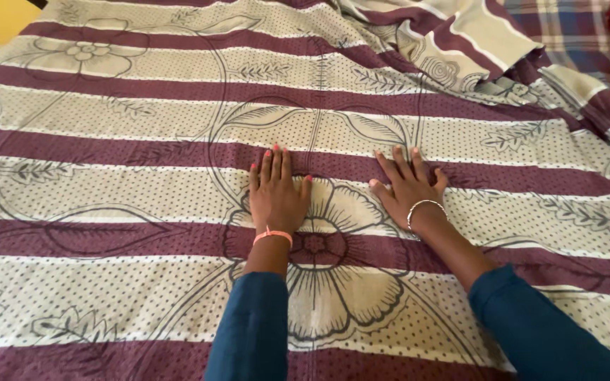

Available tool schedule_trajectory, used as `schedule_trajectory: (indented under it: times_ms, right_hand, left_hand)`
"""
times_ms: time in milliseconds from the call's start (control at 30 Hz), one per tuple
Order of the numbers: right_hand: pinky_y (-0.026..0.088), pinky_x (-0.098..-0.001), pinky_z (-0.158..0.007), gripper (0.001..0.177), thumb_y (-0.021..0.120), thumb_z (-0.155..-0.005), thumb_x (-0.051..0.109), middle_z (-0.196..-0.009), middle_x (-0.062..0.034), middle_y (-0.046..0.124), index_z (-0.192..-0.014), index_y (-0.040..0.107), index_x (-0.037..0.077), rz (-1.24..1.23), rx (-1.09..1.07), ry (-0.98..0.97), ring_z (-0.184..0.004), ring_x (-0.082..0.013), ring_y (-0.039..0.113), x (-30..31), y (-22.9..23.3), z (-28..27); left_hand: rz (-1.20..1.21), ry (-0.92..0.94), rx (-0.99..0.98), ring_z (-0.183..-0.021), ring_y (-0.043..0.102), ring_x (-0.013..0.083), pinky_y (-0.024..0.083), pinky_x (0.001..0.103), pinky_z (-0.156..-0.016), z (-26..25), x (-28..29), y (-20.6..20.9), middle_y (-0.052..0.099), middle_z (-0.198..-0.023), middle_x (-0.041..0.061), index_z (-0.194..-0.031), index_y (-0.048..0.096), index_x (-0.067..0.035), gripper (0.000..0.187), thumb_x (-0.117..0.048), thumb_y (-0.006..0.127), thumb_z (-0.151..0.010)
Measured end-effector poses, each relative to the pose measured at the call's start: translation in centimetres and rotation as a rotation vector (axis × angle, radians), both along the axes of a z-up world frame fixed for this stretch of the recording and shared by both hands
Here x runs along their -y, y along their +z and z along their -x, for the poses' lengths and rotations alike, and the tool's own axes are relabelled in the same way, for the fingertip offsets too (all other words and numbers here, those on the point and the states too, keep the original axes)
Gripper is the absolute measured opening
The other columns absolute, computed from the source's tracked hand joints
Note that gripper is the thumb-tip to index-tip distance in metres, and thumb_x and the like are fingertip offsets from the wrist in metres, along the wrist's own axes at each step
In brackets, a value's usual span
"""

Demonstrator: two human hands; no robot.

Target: The person smooths a striped bedsheet on a single bed, then gathers and folds a multicolored blanket and a floral cloth. The person also moves a blue pillow to the head of the bed and continues smoothing the sheet.

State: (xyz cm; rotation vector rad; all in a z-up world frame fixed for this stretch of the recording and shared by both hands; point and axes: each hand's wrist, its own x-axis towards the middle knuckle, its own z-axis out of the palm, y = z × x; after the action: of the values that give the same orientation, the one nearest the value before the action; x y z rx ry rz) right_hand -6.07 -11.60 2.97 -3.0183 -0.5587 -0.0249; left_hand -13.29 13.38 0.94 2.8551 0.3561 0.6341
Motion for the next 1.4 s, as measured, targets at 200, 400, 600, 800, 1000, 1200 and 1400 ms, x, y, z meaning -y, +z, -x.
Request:
schedule_trajectory:
  times_ms: [200,400,600,800,1000,1200,1400]
  right_hand:
    - [0.01,-0.0604,-0.12,0.074,0.029,-0.099,0.064,-0.173,-0.0028,0.009,-0.163,0.015,0.03,-0.038,0.023,0.01,-0.158,-0.0272,0.005,1.0,-1.4,3.1]
    - [0.009,-0.0529,-0.121,0.075,0.023,-0.099,0.066,-0.172,-0.0029,0.004,-0.164,0.009,0.031,-0.009,-0.052,0.042,-0.158,-0.0262,0.002,2.5,-0.5,7.4]
    - [0.011,-0.0582,-0.12,0.074,0.018,-0.097,0.066,-0.172,-0.0018,-0.006,-0.164,0.0,0.04,0.062,-0.152,0.235,-0.157,-0.0261,-0.003,1.4,1.9,12.5]
    - [0.011,-0.0658,-0.121,0.068,0.017,-0.099,0.064,-0.174,0.0074,-0.006,-0.162,0.002,0.046,0.204,-0.194,0.005,-0.16,-0.0264,-0.001,8.2,2.8,12.5]
    - [0.011,-0.0662,-0.121,0.069,0.015,-0.099,0.061,-0.173,0.0052,-0.01,-0.163,-0.002,0.043,0.255,-0.218,-0.059,-0.159,-0.0293,-0.003,13.9,3.6,12.4]
    - [0.007,-0.0615,-0.123,0.074,0.017,-0.098,0.066,-0.173,0.0038,-0.012,-0.163,-0.003,0.037,0.209,-0.295,0.287,-0.159,-0.0205,-0.004,9.4,2.3,16.0]
    - [0.005,-0.0455,-0.127,0.066,0.02,-0.104,0.055,-0.173,-0.0063,0.005,-0.163,0.011,0.027,0.053,-0.161,0.324,-0.16,-0.0253,0.003,20.4,-1.2,10.3]
  left_hand:
    - [-0.004,-0.05,0.027,-0.153,0.026,0.0271,0.015,0.046,-0.125,4.4,0.3,-0.5,0.033,-0.165,0.011,-0.157,0.036,-0.006,0.072,-0.048,0.044,-0.098]
    - [-0.009,-0.044,-0.009,-0.154,0.028,0.0261,0.017,0.045,-0.127,9.3,1.1,-0.1,0.035,-0.165,0.009,-0.157,0.036,-0.007,0.069,-0.047,0.041,-0.101]
    - [0.0,-0.091,-0.139,-0.153,0.023,0.027,0.015,0.044,-0.124,13.1,0.9,1.2,0.027,-0.166,0.01,-0.158,0.029,-0.008,0.072,-0.054,0.032,-0.103]
    - [-0.179,-0.151,-0.065,-0.149,0.023,0.0319,0.015,0.046,-0.12,17.8,-1.4,1.7,0.024,-0.164,0.02,-0.158,0.024,0.0,0.079,-0.058,0.03,-0.105]
    - [-0.107,-0.011,-0.105,-0.153,0.025,0.0268,0.011,0.048,-0.126,19.1,0.3,2.1,0.03,-0.165,0.014,-0.159,0.028,-0.007,0.08,-0.061,0.031,-0.101]
    - [-0.054,-0.126,-0.053,-0.153,0.021,0.029,0.009,0.049,-0.124,16.9,7.1,2.4,0.027,-0.165,0.013,-0.159,0.028,-0.007,0.081,-0.061,0.035,-0.1]
    - [0.049,-0.115,-0.148,-0.154,0.02,0.0266,0.012,0.05,-0.123,18.1,9.7,1.1,0.026,-0.167,0.009,-0.158,0.031,-0.012,0.077,-0.058,0.04,-0.097]
